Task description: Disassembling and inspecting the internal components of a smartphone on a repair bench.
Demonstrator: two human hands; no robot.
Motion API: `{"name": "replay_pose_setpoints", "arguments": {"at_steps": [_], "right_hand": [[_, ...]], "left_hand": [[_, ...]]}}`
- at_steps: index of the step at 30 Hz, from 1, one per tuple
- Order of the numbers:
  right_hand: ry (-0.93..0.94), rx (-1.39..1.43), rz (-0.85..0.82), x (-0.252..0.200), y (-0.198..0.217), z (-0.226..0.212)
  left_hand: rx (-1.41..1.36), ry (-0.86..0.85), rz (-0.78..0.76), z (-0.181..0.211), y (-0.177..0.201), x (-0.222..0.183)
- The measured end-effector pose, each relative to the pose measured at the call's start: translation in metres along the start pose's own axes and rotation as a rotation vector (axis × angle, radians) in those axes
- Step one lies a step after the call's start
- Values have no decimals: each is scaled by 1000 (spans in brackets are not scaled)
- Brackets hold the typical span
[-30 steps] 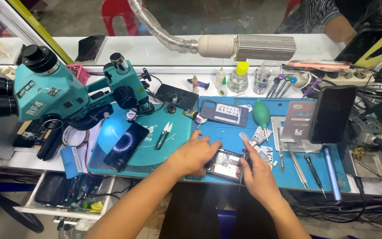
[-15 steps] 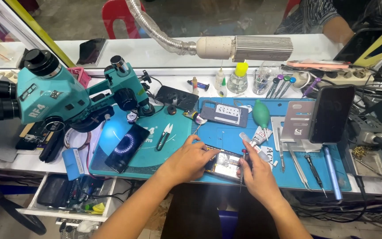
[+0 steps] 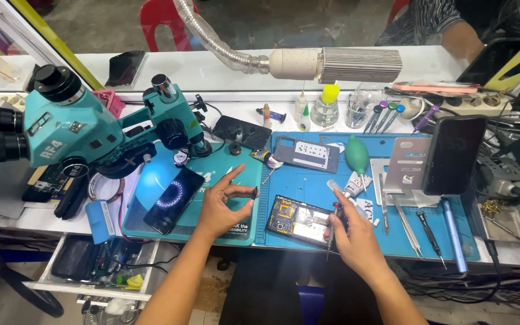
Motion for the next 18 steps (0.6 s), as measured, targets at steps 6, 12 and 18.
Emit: {"name": "replay_pose_setpoints", "arguments": {"at_steps": [6,12,18], "right_hand": [[18,14,13,-2,1,-5],[158,57,191,1,19,-12],[423,345,454,37,37,-18]], "left_hand": [[208,-51,-103,-4,-18,-9],[-126,-30,-34,-3,-21,-11],[-381,42,128,-47,-8,-2]]}}
Point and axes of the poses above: each hand's wrist, its own x-axis towards the middle knuckle, its own y-axis out of the back of the hand, z = x × y, the point moved 9 cm from there along x, towards the middle knuckle
